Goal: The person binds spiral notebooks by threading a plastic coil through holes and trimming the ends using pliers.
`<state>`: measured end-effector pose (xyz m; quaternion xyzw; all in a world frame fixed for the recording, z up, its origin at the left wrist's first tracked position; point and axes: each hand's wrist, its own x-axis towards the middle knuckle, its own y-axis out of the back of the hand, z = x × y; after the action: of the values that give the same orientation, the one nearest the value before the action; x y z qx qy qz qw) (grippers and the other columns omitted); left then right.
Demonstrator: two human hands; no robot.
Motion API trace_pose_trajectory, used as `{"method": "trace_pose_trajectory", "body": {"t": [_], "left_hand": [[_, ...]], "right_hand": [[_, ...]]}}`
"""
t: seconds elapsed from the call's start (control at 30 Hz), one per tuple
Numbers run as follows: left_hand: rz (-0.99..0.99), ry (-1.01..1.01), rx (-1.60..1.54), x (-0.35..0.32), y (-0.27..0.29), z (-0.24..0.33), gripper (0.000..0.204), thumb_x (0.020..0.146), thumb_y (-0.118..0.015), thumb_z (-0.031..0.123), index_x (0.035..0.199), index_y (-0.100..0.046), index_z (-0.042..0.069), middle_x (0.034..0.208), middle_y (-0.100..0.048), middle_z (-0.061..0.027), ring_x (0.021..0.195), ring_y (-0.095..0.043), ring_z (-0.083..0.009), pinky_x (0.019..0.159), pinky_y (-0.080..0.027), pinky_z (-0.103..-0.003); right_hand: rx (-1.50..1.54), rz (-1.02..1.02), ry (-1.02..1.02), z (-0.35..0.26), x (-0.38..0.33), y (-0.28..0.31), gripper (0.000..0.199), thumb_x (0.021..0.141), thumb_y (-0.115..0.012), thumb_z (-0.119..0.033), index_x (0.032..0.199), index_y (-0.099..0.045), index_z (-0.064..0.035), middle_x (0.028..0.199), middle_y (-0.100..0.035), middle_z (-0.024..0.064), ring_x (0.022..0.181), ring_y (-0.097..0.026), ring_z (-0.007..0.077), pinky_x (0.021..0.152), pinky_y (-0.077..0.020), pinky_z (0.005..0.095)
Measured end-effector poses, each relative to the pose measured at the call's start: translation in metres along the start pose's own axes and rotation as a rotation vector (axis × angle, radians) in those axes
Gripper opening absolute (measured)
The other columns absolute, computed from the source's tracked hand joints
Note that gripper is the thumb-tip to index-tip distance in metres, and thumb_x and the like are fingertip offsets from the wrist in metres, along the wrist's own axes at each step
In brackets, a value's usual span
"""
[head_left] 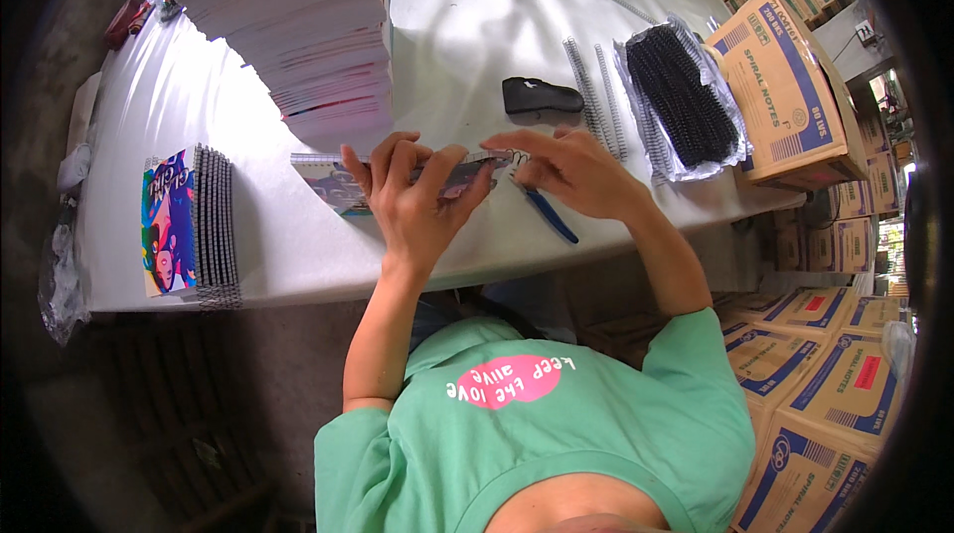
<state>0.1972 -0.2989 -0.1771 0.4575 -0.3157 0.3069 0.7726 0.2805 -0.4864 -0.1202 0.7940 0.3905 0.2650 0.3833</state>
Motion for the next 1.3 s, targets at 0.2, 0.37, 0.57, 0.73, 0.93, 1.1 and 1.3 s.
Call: {"method": "trace_pose_trajectory", "body": {"t": [0.2, 0.37, 0.57, 0.73, 0.93, 1.1, 1.3], "left_hand": [[0.003, -0.028, 0.054, 0.000, 0.000, -0.004, 0.036, 0.059, -0.082, 0.034, 0.087, -0.066, 0.018, 0.077, -0.052, 0.0009, 0.089, -0.054, -0.0174, 0.104, -0.021, -0.043], [0.009, -0.025, 0.023, -0.002, 0.000, -0.004, 0.036, 0.059, -0.081, 0.035, 0.084, -0.064, 0.017, 0.078, -0.051, -0.0004, 0.087, -0.053, -0.0183, 0.105, -0.020, -0.045], [0.009, 0.002, -0.029, -0.002, 0.001, -0.004, 0.034, 0.056, -0.083, 0.033, 0.081, -0.065, 0.018, 0.075, -0.050, 0.0010, 0.086, -0.053, -0.0173, 0.105, -0.019, -0.044], [-0.022, -0.034, -0.087, 0.001, 0.003, -0.014, 0.030, 0.058, -0.082, 0.030, 0.078, -0.064, 0.017, 0.077, -0.050, 0.0001, 0.086, -0.052, -0.0188, 0.106, -0.019, -0.045], [-0.123, -0.107, -0.149, 0.000, 0.018, -0.020, 0.030, 0.060, -0.081, 0.030, 0.081, -0.063, 0.018, 0.080, -0.052, 0.0000, 0.099, -0.053, -0.0206, 0.108, -0.016, -0.047], [-0.065, -0.026, -0.074, -0.005, 0.019, -0.006, 0.035, 0.060, -0.081, 0.037, 0.079, -0.060, 0.015, 0.086, -0.052, -0.0021, 0.120, -0.046, -0.0264, 0.109, -0.010, -0.050], [-0.051, 0.016, -0.066, -0.009, 0.014, -0.005, 0.039, 0.063, -0.080, 0.039, 0.071, -0.055, 0.011, 0.085, -0.052, -0.0051, 0.122, -0.044, -0.0296, 0.108, -0.008, -0.050]], "right_hand": [[0.044, 0.328, -0.012, -0.005, -0.010, -0.007, 0.024, 0.084, -0.060, -0.010, 0.107, -0.057, -0.0070, 0.079, -0.055, 0.0074, 0.069, -0.057, 0.0203, 0.064, -0.0434, 0.0337], [0.392, 0.051, -0.124, -0.003, -0.002, 0.004, 0.020, 0.082, -0.061, -0.004, 0.102, -0.058, -0.0060, 0.074, -0.053, 0.0059, 0.063, -0.054, 0.0164, 0.057, -0.0428, 0.0297], [0.114, 0.079, 0.094, -0.012, 0.003, 0.004, 0.021, 0.089, -0.056, -0.014, 0.108, -0.060, -0.0076, 0.072, -0.056, 0.0059, 0.059, -0.052, 0.0118, 0.054, -0.0421, 0.0277], [-0.195, 0.066, 0.143, 0.002, 0.008, -0.005, 0.025, 0.086, -0.060, -0.023, 0.107, -0.059, -0.0091, 0.083, -0.061, 0.0065, 0.076, -0.061, 0.0240, 0.068, -0.0482, 0.0360], [-0.530, 0.147, -0.063, 0.109, 0.016, -0.012, 0.030, 0.085, -0.057, -0.011, 0.115, -0.058, -0.0127, 0.096, -0.063, 0.0082, 0.092, -0.059, 0.0258, 0.080, -0.0450, 0.0384], [-0.242, 0.253, -0.152, 0.139, 0.013, -0.023, 0.031, 0.079, -0.059, 0.003, 0.109, -0.061, -0.0054, 0.103, -0.065, 0.0100, 0.098, -0.061, 0.0257, 0.086, -0.0469, 0.0391], [0.987, -0.074, 0.559, 0.049, 0.034, -0.015, 0.022, 0.070, -0.064, 0.007, 0.091, -0.069, 0.0035, 0.095, -0.067, 0.0181, 0.089, -0.065, 0.0252, 0.082, -0.0506, 0.0334]]}}
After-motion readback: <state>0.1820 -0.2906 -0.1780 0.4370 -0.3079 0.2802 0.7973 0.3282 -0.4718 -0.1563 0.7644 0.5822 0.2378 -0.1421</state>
